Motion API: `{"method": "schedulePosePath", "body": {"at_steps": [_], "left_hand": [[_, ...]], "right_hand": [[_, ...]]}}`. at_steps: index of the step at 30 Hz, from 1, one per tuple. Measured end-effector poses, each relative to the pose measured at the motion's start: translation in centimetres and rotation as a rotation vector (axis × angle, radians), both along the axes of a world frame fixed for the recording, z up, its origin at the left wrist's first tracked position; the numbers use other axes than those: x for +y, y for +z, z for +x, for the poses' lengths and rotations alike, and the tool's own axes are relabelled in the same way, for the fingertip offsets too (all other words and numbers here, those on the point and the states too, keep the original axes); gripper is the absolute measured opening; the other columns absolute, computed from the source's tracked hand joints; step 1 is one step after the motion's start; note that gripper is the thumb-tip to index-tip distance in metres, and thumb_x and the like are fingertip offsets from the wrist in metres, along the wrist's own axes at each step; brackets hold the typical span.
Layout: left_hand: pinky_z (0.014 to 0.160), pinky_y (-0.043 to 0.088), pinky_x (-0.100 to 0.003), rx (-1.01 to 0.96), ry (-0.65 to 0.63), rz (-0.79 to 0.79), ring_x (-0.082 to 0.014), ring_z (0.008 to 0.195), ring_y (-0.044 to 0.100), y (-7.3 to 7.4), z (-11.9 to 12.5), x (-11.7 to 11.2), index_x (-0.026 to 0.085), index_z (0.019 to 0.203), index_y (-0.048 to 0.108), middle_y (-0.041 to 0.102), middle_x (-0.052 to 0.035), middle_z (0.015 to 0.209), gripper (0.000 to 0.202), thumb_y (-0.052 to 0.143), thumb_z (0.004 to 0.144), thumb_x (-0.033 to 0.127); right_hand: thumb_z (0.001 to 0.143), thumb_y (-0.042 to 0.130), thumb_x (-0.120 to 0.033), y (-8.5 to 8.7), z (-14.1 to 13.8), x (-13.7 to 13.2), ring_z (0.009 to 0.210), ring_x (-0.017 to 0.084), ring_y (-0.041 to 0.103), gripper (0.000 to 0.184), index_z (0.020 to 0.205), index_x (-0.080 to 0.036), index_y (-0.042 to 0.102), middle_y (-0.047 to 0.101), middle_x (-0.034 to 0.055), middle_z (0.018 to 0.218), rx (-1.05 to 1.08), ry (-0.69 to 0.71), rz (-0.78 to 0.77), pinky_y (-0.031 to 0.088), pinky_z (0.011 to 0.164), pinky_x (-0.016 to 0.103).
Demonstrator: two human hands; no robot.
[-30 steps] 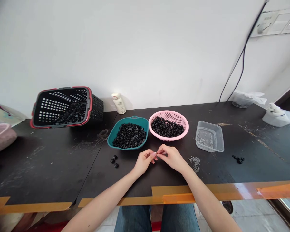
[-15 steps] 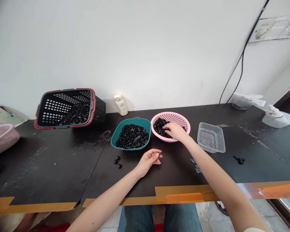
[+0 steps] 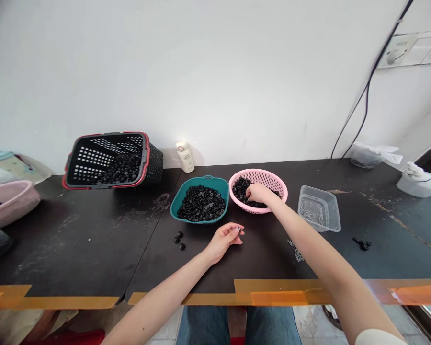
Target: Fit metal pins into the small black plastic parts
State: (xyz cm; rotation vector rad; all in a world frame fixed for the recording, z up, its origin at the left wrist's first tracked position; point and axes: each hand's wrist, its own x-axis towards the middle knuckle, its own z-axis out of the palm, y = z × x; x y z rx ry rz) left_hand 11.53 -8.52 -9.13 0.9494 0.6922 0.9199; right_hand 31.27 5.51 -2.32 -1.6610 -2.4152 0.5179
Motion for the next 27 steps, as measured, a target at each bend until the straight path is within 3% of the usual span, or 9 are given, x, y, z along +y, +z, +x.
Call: {"method": "schedulePosePath", "body": {"at_steps": [2,5,6,9,11,13,18,22,27], "left_hand": [[0.070,0.053,-0.025,0.000,0.002,0.002,-0.0054,0.062,0.054,0.1,0.0,0.0,0.013,0.097,0.067,0.064,-0.0048,0.084,0.036,0.071,0.074,0.041],[0.070,0.053,-0.024,0.007,0.021,0.013,-0.0055,0.062,0.055,0.1,0.0,-0.1,0.013,0.097,0.067,0.065,-0.0054,0.087,0.036,0.070,0.075,0.041],[0.069,0.053,-0.024,0.019,0.043,0.025,-0.0059,0.063,0.056,0.1,0.1,-0.2,0.013,0.096,0.066,0.065,-0.0056,0.088,0.035,0.070,0.074,0.040],[0.067,0.053,-0.024,0.099,0.196,0.148,-0.0082,0.065,0.058,0.1,0.2,-0.4,0.014,0.094,0.065,0.064,-0.0043,0.084,0.032,0.071,0.074,0.038],[0.067,0.052,-0.024,0.207,0.335,0.304,-0.0096,0.067,0.059,0.1,0.2,-0.7,0.015,0.094,0.064,0.064,-0.0031,0.084,0.028,0.071,0.075,0.034],[0.067,0.052,-0.024,0.330,0.444,0.469,-0.0104,0.070,0.059,0.2,0.1,-1.1,0.017,0.096,0.064,0.064,-0.0029,0.087,0.024,0.069,0.076,0.031],[0.067,0.053,-0.023,0.493,0.533,0.757,-0.0111,0.073,0.060,0.5,-0.3,-1.8,0.019,0.094,0.063,0.063,-0.0024,0.085,0.014,0.065,0.081,0.025],[0.068,0.055,-0.024,0.532,0.547,0.852,-0.0129,0.079,0.062,0.8,-0.4,-1.8,0.020,0.097,0.064,0.064,-0.0042,0.091,0.015,0.063,0.082,0.023],[0.072,0.056,-0.027,0.597,0.555,0.838,-0.0142,0.081,0.062,1.0,-0.3,-1.8,0.020,0.095,0.066,0.064,-0.0046,0.091,0.014,0.062,0.083,0.025]], "right_hand": [[0.067,0.064,-0.009,0.3,0.2,-0.2,0.072,0.022,0.066,0.017,0.074,-0.021,0.074,0.072,0.0041,0.075,0.043,-0.017,0.022,0.047,0.072,0.030],[0.075,0.062,-0.020,1.3,0.6,-2.0,0.081,0.022,0.065,0.018,0.089,-0.018,0.072,0.071,0.0072,0.086,0.185,-0.069,0.071,0.048,0.075,0.031],[0.078,0.060,-0.023,1.6,0.7,-3.1,0.084,0.021,0.064,0.023,0.099,-0.019,0.070,0.070,0.0075,0.094,0.302,-0.082,0.062,0.049,0.076,0.031],[0.080,0.062,-0.031,1.3,-0.1,-7.7,0.089,0.017,0.064,0.037,0.117,-0.023,0.062,0.068,0.0064,0.108,1.011,-0.088,-0.148,0.050,0.081,0.032],[0.078,0.066,-0.033,0.1,-1.3,-10.9,0.088,0.016,0.064,0.033,0.110,-0.024,0.066,0.070,0.0053,0.104,1.332,-0.165,-0.255,0.049,0.086,0.032],[0.074,0.072,-0.031,-1.6,-2.7,-13.2,0.090,0.016,0.065,0.027,0.100,-0.021,0.070,0.072,0.0053,0.096,1.520,-0.240,-0.388,0.049,0.087,0.031],[0.071,0.077,-0.027,-5.3,-4.5,-14.9,0.088,0.014,0.067,0.021,0.089,-0.019,0.071,0.073,0.0039,0.092,1.746,-0.361,-0.672,0.051,0.084,0.026],[0.071,0.077,-0.027,-6.1,-4.7,-14.7,0.084,0.011,0.068,0.020,0.090,-0.021,0.071,0.073,0.0016,0.092,1.797,-0.379,-0.791,0.052,0.083,0.022],[0.072,0.076,-0.028,-6.4,-4.9,-14.9,0.085,0.012,0.067,0.021,0.092,-0.022,0.072,0.073,0.0004,0.090,1.789,-0.375,-0.835,0.052,0.084,0.023]]}}
